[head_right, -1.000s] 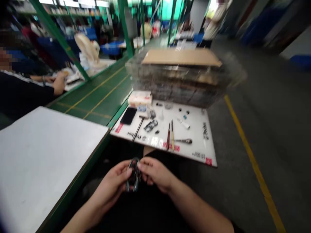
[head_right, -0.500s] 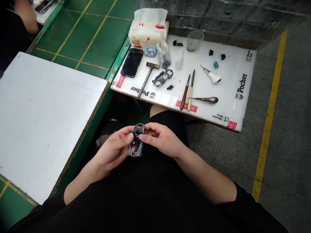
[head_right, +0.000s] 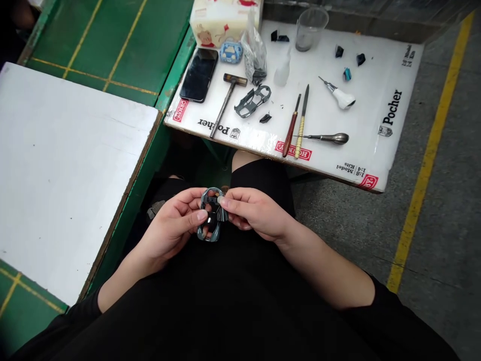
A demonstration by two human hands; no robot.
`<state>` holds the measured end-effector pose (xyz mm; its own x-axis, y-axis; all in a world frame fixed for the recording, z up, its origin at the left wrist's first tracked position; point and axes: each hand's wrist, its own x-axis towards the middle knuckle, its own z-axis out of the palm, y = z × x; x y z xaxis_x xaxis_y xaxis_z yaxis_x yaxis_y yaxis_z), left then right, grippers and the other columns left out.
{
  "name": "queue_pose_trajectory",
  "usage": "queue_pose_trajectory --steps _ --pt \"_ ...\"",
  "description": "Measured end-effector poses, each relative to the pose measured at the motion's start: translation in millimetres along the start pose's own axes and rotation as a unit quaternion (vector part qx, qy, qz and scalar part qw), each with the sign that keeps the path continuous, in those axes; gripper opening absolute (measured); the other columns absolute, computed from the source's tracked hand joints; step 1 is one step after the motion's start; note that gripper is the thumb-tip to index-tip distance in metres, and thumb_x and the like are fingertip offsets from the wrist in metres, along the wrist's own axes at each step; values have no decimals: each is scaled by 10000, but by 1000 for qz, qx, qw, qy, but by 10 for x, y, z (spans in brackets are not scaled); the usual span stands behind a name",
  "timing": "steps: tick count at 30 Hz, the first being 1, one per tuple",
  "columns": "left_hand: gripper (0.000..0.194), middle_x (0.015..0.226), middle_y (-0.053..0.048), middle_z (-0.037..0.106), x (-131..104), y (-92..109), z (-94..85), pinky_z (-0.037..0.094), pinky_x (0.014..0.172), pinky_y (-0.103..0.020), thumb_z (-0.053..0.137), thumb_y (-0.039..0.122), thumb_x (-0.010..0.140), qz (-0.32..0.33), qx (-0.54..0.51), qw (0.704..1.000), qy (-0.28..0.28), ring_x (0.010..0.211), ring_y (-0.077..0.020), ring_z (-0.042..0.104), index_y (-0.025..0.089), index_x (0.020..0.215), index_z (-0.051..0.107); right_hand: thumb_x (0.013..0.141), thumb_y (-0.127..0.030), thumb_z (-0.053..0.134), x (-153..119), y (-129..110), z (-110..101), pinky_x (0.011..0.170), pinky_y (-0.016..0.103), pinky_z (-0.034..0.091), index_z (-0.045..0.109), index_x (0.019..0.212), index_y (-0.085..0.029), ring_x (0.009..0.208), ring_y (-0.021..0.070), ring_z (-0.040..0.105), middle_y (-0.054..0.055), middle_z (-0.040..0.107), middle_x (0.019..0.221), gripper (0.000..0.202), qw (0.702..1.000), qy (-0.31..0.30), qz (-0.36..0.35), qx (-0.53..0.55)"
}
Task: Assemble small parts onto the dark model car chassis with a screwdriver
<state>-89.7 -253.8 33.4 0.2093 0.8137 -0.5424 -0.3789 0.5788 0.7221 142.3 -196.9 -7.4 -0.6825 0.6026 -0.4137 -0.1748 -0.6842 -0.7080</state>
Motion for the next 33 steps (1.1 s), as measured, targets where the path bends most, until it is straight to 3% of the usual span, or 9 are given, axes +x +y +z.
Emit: queue_pose_trajectory --steps 4,10,14,19,22,26,30,33 --pt "489 1021 -33 821 16 8 1 736 695 -250 1056 310 932 13 -15 1000 15 747 -143 806 193 1361 852 941 -642 1017 -27 16 21 464 177 286 706 871 -156 581 86 468 10 617 742 582 1000 8 11 17" --pt "486 1052 -41 845 45 27 20 753 703 -259 1055 296 935 19 -41 999 20 751 -144 821 184 1356 838 878 -428 1092 -61 10 27 511 166 289 749 923 -149 582 66 432 -26 592 703 445 999 22 -14 28" --pt "469 969 -15 815 63 14 25 734 676 -229 1049 269 934 15 -66 998 7 694 -125 800 171 1343 841 870 -412 1093 -57 -15 36 522 175 294 744 914 -147 573 63 417 -34 578 690 441 999 21 -7 34" --pt "441 1013 -31 827 72 -13 14 739 678 -236 1034 261 950 5 -90 996 1 693 -126 803 171 1339 846 848 -388 1106 -44 -19 63 527 182 321 727 888 -151 576 70 438 -34 580 683 448 999 32 -14 28" --pt "435 1006 -35 823 82 -20 5 743 685 -248 1034 270 952 1 -101 995 0 699 -132 803 171 1333 848 876 -419 1097 -38 1 64 517 180 299 725 897 -155 568 65 414 -42 562 680 457 999 24 -19 33" --pt "419 981 -32 809 102 -10 7 726 666 -237 1034 275 952 -6 -119 993 -6 678 -119 776 163 1313 855 967 -592 1020 -9 60 46 503 187 262 678 868 -166 575 69 400 -29 560 706 555 999 4 -29 37" --pt "419 904 -22 775 122 9 12 687 622 -211 1032 297 955 -18 -151 988 -29 634 -104 728 149 1305 857 897 -590 1077 24 108 31 517 203 273 693 912 -175 577 77 383 -54 518 678 566 1000 4 -26 7" --pt "439 893 -21 769 135 11 17 674 612 -210 1050 312 935 -26 -159 987 -27 626 -104 715 147 1295 861 929 -671 1028 25 103 35 518 215 265 668 885 -185 588 86 379 -44 521 693 606 999 9 -37 -2"
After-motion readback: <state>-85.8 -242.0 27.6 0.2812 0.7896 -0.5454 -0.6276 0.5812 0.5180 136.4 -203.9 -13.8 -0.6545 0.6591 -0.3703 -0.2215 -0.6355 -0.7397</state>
